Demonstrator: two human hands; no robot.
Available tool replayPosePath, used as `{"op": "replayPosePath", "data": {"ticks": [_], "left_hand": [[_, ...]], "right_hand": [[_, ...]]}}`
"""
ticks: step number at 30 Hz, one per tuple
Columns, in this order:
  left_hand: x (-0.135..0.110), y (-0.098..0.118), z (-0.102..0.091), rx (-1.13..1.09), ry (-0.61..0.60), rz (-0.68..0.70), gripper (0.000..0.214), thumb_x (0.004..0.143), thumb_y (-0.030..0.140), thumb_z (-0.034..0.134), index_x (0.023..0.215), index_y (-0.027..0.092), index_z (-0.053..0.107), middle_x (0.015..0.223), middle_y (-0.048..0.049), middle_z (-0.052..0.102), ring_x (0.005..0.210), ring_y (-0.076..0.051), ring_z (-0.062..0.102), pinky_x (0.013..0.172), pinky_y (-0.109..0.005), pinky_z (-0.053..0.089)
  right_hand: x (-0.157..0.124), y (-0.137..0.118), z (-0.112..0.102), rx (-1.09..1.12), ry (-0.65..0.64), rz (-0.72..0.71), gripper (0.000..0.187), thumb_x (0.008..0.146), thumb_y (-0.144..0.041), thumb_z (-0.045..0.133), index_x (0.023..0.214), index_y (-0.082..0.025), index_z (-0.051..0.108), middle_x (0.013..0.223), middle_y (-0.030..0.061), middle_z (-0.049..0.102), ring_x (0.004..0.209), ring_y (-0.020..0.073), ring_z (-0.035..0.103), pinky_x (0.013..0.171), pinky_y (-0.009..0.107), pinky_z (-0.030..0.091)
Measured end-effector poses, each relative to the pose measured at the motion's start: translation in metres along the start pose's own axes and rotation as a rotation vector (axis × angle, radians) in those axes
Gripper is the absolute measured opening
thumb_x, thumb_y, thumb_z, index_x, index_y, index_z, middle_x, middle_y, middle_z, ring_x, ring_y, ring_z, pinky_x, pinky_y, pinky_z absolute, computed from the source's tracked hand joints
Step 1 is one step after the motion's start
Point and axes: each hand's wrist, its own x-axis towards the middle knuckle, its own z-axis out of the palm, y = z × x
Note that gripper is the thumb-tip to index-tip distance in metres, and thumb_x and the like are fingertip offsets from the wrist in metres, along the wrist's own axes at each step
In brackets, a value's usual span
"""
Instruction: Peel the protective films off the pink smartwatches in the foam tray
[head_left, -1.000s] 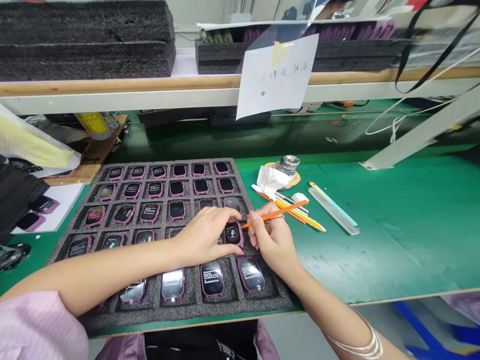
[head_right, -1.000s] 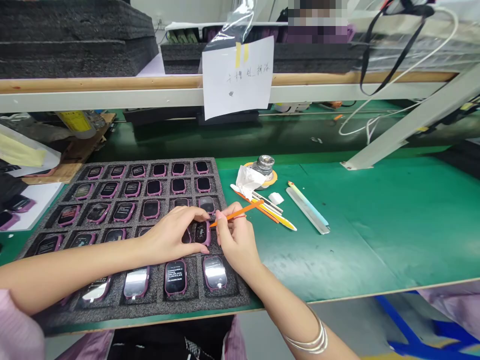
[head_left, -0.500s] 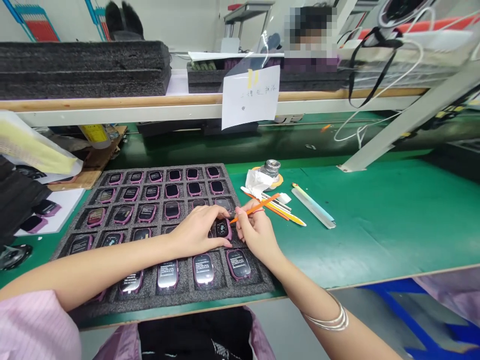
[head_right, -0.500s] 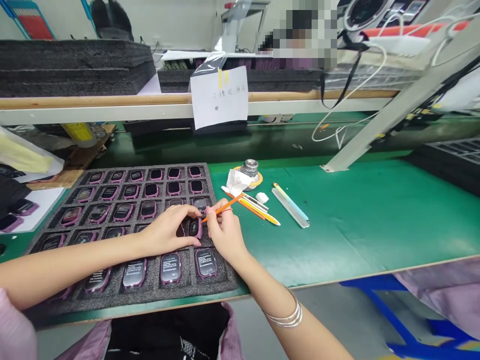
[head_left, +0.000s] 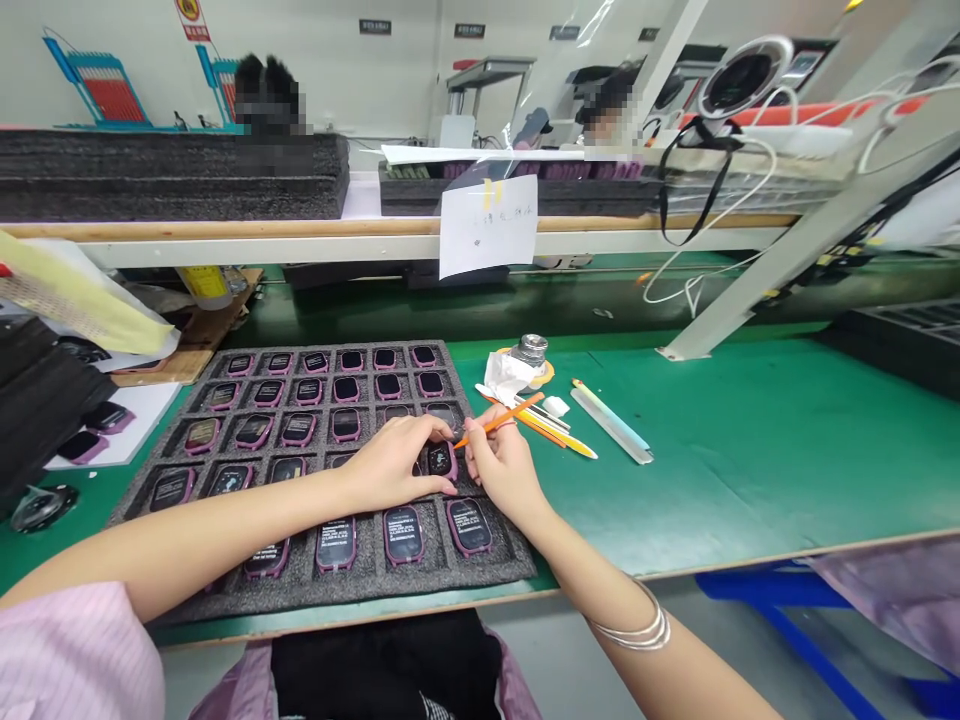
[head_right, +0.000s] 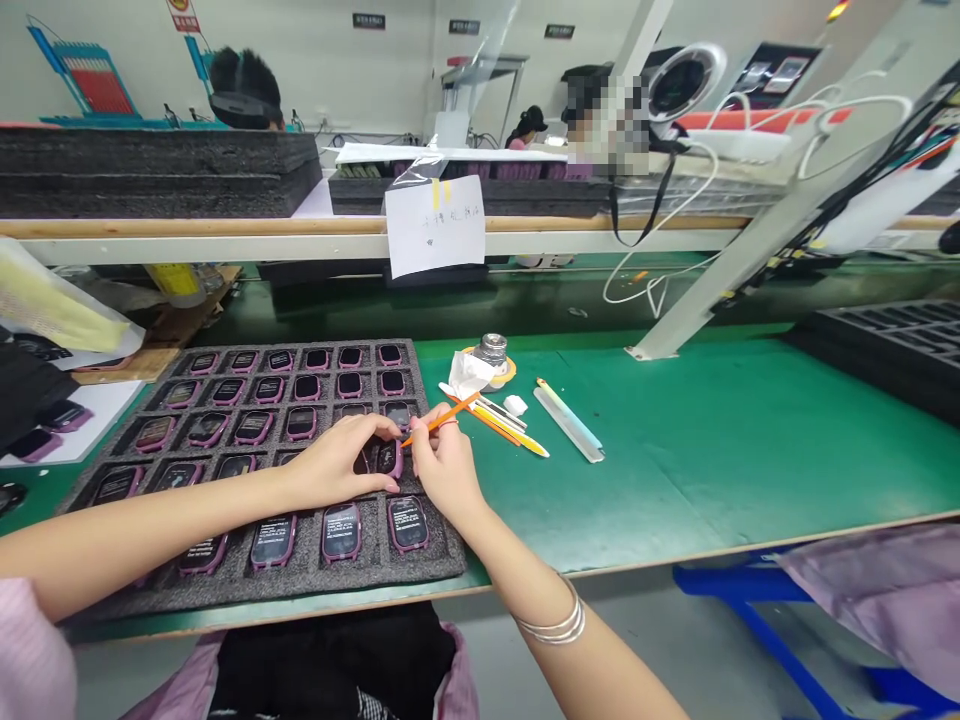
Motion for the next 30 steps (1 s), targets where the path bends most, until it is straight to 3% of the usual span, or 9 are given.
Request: {"op": "replayPosePath", "data": {"ticks": [20, 25, 28, 30], "left_hand": [[-0.005, 0.005, -0.003, 0.02, 0.005, -0.007, 0.052, 0.079, 0.037, 0.081, 0.12, 0.018, 0.054, 0.121, -0.012, 0.066, 0.115, -0.029, 0.062, 0.102, -0.051, 0.049], [-0.05, 0.04, -0.008, 0.205, -0.048, 0.083, 0.052, 0.09, 0.035, 0.068, 0.135, 0.017, 0.049, 0.145, -0.0178, 0.053, 0.142, -0.03, 0.044, 0.114, -0.054, 0.043], [-0.086, 0.055, -0.004, 0.405, -0.103, 0.173, 0.076, 0.08, 0.042, 0.079, 0.143, 0.017, 0.044, 0.153, -0.0206, 0.046, 0.143, -0.037, 0.042, 0.106, -0.056, 0.051], [-0.099, 0.054, -0.001, 0.573, -0.079, 0.264, 0.089, 0.07, 0.045, 0.087, 0.143, 0.014, 0.047, 0.151, -0.0236, 0.048, 0.139, -0.041, 0.046, 0.104, -0.057, 0.052]], "right_hand": [[-0.002, 0.003, 0.002, 0.001, 0.004, -0.046, 0.037, 0.093, -0.055, 0.057, 0.08, -0.025, 0.04, 0.047, -0.0099, 0.046, 0.035, 0.0094, 0.043, 0.037, 0.022, 0.032], [-0.003, 0.004, 0.004, 0.03, 0.058, -0.077, 0.033, 0.096, -0.053, 0.053, 0.084, -0.025, 0.042, 0.051, -0.01, 0.045, 0.038, 0.009, 0.044, 0.039, 0.021, 0.035], [-0.002, 0.005, 0.006, 0.066, 0.085, -0.079, 0.03, 0.099, -0.051, 0.049, 0.088, -0.024, 0.044, 0.057, -0.0094, 0.048, 0.041, 0.0082, 0.046, 0.04, 0.02, 0.037], [0.001, 0.006, 0.007, 0.089, 0.083, -0.08, 0.029, 0.1, -0.05, 0.047, 0.09, -0.023, 0.045, 0.061, -0.009, 0.049, 0.041, 0.0069, 0.045, 0.041, 0.02, 0.037]]}}
